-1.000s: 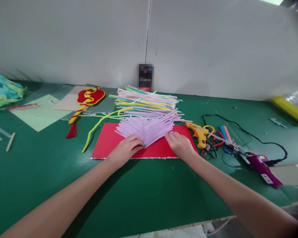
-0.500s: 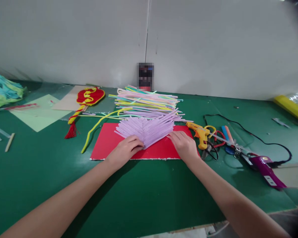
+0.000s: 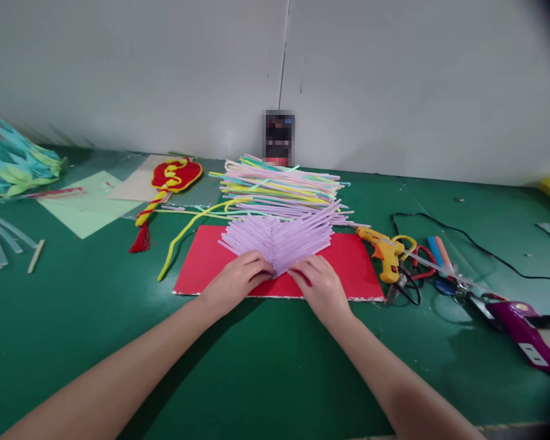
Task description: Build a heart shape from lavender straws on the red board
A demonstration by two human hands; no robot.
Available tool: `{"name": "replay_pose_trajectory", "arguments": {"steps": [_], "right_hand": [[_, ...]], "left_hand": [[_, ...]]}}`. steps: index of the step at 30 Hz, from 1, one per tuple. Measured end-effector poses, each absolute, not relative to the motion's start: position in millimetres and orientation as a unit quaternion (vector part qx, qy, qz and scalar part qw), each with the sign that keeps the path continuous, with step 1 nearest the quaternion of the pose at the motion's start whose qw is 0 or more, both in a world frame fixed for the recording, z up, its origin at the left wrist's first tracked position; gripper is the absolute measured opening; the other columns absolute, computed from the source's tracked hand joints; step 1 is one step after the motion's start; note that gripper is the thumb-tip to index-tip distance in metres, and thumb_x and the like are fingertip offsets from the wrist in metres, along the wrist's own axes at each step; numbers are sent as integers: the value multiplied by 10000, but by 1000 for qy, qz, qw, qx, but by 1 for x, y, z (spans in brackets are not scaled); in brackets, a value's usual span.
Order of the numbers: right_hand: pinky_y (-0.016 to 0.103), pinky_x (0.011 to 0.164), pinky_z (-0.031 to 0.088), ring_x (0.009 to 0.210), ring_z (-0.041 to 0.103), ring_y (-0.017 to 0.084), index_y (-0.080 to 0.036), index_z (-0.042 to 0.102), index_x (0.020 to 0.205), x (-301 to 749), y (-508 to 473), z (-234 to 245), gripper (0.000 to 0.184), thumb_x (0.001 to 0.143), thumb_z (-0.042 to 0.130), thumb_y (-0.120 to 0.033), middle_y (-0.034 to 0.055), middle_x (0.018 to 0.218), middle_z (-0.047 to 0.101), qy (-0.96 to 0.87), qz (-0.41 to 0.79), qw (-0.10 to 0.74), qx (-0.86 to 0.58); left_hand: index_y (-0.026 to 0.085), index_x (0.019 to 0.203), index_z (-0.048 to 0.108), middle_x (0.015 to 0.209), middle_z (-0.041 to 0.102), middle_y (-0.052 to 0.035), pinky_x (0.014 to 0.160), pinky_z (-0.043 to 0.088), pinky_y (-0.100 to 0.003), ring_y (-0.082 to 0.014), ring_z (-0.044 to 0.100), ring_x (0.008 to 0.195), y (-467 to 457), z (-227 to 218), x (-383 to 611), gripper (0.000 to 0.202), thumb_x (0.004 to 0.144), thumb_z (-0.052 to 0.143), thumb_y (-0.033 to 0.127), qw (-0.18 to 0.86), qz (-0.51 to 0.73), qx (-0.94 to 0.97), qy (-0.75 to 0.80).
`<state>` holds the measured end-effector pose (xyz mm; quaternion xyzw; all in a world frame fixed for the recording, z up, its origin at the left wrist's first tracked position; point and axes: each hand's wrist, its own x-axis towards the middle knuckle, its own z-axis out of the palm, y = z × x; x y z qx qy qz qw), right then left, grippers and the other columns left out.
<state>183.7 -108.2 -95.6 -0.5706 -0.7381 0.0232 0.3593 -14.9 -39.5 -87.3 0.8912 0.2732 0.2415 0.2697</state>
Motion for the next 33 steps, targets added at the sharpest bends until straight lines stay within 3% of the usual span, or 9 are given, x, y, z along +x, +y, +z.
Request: {"name": "replay_pose_trajectory", "arguments": {"steps": [11,17,33], "right_hand": [[371,850,510,958,594,202,-185,655,1077,186,-129,-91,231,906,504,-218,88,1049,657,-786,0,310,-535],[447,940,470,1218,465,281,-192,558,1257,181,-144,-90,387,900,510,-334,144,1308,519,-796,-36,221,-563],[450,972,450,1214,467,269,-221,557,1264,178,-145,-91,375,915,477,-334,128,1244,560,-777,-37,209,-593]], "left_hand": [[186,926,620,908,603,-19,798,473,-264,-139,578,881,-40,-88,-16,106,898,518,177,263,240,892,278],[189,921,622,904,601,-21,795,472,-264,-139,574,879,-40,-88,-15,122,909,502,202,269,241,891,274],[191,925,616,917,602,-28,797,475,-273,-143,576,882,-41,-87,-16,138,922,480,212,273,240,890,274]]}}
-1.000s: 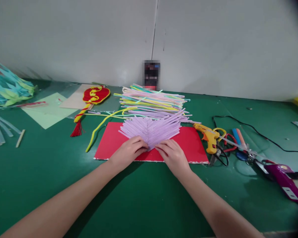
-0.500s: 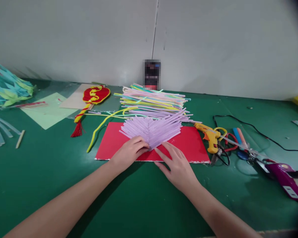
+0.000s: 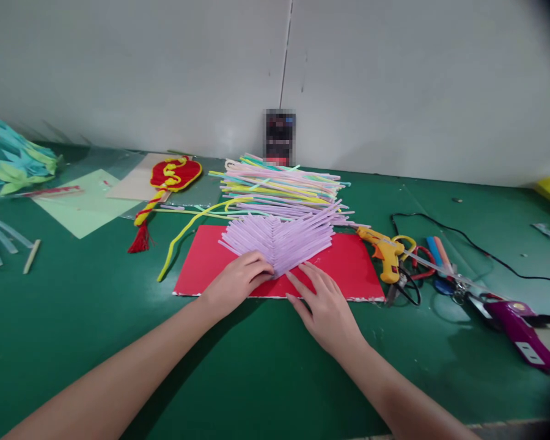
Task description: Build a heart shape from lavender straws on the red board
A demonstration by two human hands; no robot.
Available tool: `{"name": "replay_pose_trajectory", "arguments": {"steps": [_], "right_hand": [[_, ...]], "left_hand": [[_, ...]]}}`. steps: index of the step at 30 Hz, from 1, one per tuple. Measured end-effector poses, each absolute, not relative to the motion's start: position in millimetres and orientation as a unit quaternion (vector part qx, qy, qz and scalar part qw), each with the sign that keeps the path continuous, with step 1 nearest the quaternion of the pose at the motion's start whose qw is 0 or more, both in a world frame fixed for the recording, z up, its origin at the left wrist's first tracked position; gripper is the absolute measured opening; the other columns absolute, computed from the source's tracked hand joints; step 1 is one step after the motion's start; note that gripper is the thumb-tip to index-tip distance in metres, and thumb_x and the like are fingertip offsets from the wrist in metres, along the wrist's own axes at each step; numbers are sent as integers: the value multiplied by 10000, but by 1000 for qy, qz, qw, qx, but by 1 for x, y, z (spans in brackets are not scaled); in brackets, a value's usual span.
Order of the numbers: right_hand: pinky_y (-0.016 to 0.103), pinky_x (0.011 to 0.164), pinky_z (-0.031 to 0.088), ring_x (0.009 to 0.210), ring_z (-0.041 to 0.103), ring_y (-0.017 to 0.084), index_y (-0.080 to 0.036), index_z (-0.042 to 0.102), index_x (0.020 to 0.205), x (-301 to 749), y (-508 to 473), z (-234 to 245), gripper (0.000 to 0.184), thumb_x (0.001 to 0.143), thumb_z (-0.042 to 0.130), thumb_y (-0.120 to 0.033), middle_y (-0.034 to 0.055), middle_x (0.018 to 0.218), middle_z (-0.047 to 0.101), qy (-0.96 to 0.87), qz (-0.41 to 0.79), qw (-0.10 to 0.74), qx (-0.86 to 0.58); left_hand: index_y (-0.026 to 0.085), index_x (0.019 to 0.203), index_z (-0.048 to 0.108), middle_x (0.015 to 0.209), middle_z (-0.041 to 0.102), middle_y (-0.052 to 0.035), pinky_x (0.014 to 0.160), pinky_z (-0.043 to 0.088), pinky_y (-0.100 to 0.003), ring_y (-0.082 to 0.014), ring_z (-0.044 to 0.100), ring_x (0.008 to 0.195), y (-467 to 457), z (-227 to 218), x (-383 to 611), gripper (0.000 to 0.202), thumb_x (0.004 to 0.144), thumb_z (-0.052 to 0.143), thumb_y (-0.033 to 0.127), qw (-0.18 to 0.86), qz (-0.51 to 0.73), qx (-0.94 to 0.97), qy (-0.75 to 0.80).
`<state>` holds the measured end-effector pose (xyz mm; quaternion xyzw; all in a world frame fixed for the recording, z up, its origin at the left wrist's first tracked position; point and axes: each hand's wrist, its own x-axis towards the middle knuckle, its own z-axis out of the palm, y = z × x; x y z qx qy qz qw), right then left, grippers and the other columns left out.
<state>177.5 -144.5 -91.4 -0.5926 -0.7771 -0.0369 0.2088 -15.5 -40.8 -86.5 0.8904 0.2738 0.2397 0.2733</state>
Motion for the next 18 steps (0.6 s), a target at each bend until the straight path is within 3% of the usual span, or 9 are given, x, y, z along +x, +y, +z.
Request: {"name": "replay_pose_trajectory", "arguments": {"steps": [18], "right_hand": [[443,969,441,1231,459,276,-199,541,1270,177,-144,-90,387,916,470,-339,114,1281,560,-781,-47,190,-593]], "left_hand": [[195,936,618,921,599,-21,806,474,-271,-140,571,890,-41,-86,-17,129,915,491,203,273,235,891,277]]}}
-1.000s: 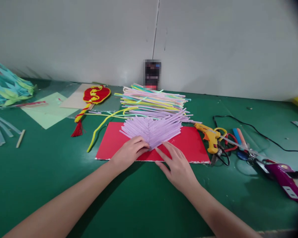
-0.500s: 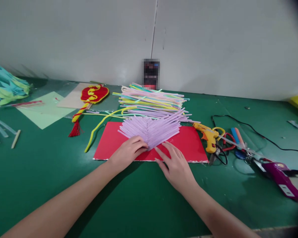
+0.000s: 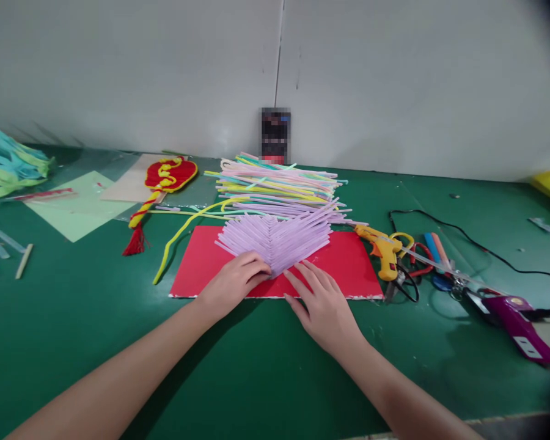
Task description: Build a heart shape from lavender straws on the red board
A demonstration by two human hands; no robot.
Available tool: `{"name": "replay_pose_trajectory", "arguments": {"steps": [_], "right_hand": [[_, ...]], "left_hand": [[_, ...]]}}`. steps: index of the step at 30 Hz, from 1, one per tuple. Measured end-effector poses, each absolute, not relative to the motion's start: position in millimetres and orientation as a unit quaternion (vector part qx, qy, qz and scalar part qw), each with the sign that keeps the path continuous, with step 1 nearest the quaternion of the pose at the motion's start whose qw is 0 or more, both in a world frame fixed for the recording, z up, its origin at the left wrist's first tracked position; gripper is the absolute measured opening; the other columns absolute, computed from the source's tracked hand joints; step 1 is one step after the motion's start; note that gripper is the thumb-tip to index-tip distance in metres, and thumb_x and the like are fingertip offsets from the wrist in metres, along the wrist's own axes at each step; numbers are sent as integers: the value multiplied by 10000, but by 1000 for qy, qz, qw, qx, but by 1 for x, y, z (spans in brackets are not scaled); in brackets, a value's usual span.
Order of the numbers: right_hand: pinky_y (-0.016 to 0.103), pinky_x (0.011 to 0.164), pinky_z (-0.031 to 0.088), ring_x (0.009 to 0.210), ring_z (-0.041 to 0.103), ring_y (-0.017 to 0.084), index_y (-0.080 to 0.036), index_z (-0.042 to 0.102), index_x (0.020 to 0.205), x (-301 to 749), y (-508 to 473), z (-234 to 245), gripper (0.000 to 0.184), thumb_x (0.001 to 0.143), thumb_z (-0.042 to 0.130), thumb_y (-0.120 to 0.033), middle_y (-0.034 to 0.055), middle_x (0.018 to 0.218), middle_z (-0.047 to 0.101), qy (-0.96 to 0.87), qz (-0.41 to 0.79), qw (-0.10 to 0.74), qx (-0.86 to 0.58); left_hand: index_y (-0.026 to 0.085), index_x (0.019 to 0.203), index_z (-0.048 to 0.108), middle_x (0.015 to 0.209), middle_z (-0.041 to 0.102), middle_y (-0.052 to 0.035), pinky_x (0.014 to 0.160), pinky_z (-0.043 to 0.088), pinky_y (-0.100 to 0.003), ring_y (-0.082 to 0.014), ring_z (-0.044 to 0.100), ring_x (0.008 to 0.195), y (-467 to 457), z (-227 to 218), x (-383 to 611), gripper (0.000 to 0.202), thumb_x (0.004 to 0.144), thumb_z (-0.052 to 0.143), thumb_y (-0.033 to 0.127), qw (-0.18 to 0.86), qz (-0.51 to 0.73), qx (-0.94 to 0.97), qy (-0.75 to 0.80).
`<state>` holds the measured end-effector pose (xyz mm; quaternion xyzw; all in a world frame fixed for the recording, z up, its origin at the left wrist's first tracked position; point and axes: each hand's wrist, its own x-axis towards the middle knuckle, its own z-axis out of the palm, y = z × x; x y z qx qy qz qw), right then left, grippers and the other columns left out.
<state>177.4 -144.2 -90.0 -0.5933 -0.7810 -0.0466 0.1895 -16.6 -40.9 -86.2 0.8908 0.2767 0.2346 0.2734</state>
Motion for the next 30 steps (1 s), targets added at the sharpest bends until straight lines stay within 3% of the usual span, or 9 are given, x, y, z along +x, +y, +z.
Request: {"name": "replay_pose_trajectory", "arguments": {"steps": [7,14,21,26,30], "right_hand": [[442,969,440,1206,477,267,-198,526,1270,178,-144,-90,390,915,467,-350,117,1255,569,-772,-32,208,-599],[514,1027,370,1353,293,308,-217,477,1321,180,-135,-88,456,898,487,-387,147,1431,383,-737,-57,240,-629],[547,1035,349,1373,248,315,-238,506,1299,179,-133,-91,435,899,477,-407,131,1456,356,-746,-50,223,-625],[509,1047,352,1350,302,295,-205,506,1301,182,-133,-88,424,906,479,-354,130,1419,414,-739,-55,249,-624],[459,1029,386,1184,496,242,-214,600,1185,185,-134,-86,310,901,487,-267,102,1219,585,-734,-57,287,-613]], "left_hand": [[196,930,616,912,600,-26,794,483,-278,-147,579,883,-40,-86,-16,139,922,480,222,269,238,894,268],[191,932,624,912,604,-30,804,484,-288,-148,576,883,-39,-87,-16,151,922,476,218,267,231,897,268],[197,930,621,907,602,-28,800,487,-292,-149,581,876,-40,-85,-16,160,927,466,232,264,236,896,269],[196,933,619,913,600,-29,799,483,-287,-149,581,881,-38,-87,-16,149,925,473,227,266,240,896,262],[188,923,622,904,601,-26,785,479,-272,-144,580,871,-38,-86,-17,136,916,488,208,268,243,896,259]]}}
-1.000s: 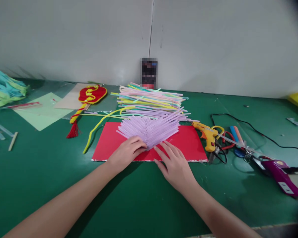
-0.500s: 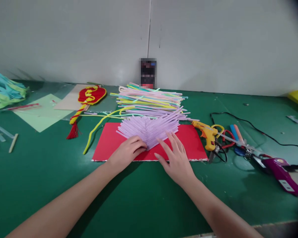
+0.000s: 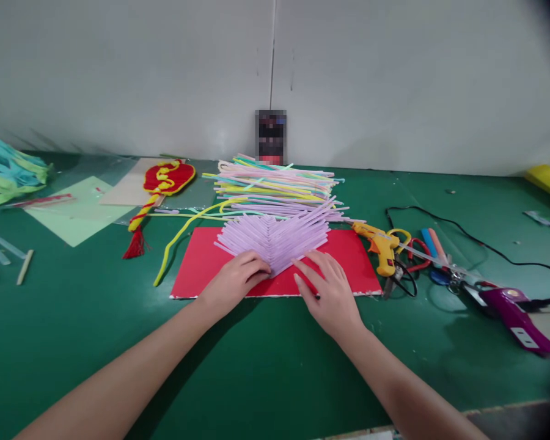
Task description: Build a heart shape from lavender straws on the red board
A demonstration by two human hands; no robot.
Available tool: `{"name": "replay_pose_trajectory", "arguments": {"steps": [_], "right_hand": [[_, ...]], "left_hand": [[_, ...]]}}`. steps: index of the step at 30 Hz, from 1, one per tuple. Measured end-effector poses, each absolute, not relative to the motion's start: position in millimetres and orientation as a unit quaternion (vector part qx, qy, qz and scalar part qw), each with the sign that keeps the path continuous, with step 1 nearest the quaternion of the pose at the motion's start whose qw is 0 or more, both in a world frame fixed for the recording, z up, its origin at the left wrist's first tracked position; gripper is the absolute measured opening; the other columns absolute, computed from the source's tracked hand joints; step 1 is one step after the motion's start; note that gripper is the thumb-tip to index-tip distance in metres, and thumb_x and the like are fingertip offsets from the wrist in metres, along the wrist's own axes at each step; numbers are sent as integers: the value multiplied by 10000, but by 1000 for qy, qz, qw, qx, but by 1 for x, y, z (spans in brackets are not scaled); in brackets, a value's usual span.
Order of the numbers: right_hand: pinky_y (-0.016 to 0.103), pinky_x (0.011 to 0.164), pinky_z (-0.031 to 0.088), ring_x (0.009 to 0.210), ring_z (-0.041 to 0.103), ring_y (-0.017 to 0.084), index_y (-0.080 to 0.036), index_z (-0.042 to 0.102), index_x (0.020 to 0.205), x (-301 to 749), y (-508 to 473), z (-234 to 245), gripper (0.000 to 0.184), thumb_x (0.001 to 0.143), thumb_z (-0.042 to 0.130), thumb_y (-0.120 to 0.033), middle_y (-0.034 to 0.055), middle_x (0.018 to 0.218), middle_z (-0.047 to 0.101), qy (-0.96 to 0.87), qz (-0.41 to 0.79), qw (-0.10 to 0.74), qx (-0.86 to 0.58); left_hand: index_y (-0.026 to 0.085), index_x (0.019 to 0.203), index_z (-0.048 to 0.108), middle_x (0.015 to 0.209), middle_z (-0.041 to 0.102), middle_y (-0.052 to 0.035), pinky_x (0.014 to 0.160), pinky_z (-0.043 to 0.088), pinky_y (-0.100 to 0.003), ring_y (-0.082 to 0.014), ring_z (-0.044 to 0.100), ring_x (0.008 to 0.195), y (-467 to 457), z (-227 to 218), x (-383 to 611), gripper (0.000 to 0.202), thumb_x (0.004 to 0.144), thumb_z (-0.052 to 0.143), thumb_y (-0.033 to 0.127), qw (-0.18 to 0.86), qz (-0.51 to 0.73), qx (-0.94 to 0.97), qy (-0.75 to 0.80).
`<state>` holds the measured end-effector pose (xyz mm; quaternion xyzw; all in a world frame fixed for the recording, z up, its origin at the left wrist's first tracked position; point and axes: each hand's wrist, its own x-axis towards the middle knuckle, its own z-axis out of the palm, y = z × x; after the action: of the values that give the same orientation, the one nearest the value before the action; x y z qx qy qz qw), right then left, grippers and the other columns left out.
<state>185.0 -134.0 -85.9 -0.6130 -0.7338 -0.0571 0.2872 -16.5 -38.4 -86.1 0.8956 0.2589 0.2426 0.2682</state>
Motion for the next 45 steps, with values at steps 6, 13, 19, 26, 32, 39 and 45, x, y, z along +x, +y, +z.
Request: {"name": "replay_pose_trajectory", "arguments": {"steps": [6,13,19,26,32,39,45], "right_hand": [[398,940,448,1064,549,222,-202,638,1137,185,-134,-86,286,903,475,-221,88,1124,626,-741,-33,284,-607],[415,922,450,1108,516,246,-218,663,1115,184,-133,-89,289,895,476,-211,106,1173,582,-738,-33,268,-618],[425,930,444,1116,508,250,-225,660,1127,185,-134,-89,297,895,475,-217,107,1196,569,-735,-32,267,-623],[430,936,444,1108,516,252,-207,665,1131,190,-133,-92,306,892,473,-208,119,1188,565,-711,-40,276,-646],[458,938,447,1129,507,265,-221,670,1122,194,-130,-93,304,892,472,-225,123,1208,549,-692,-42,289,-660],[445,965,442,1103,526,241,-211,666,1105,206,-126,-93,295,909,448,-241,120,1178,561,-665,-2,365,-652],[445,968,444,1091,539,235,-213,647,1076,216,-120,-98,270,906,443,-261,116,1145,576,-639,32,407,-653]], "left_hand": [[190,926,617,910,598,-19,794,473,-267,-138,571,881,-38,-86,-16,123,914,495,202,273,242,894,260],[193,926,618,920,599,-18,799,474,-272,-140,573,887,-38,-87,-16,125,914,495,208,270,241,894,263],[191,925,623,917,599,-14,803,470,-259,-135,574,885,-39,-86,-17,125,911,499,201,270,239,895,263],[191,924,620,915,597,-14,799,468,-259,-133,571,885,-38,-87,-17,122,911,499,196,274,237,894,265],[195,911,618,917,595,-20,807,473,-269,-136,577,885,-38,-86,-16,137,921,482,210,280,234,891,271],[208,941,614,921,610,-15,797,483,-259,-127,596,870,-41,-86,-19,157,934,464,253,266,257,884,284],[175,949,614,911,652,-41,806,473,-297,-151,597,870,-44,-82,-18,171,938,454,236,95,301,911,265]]}}
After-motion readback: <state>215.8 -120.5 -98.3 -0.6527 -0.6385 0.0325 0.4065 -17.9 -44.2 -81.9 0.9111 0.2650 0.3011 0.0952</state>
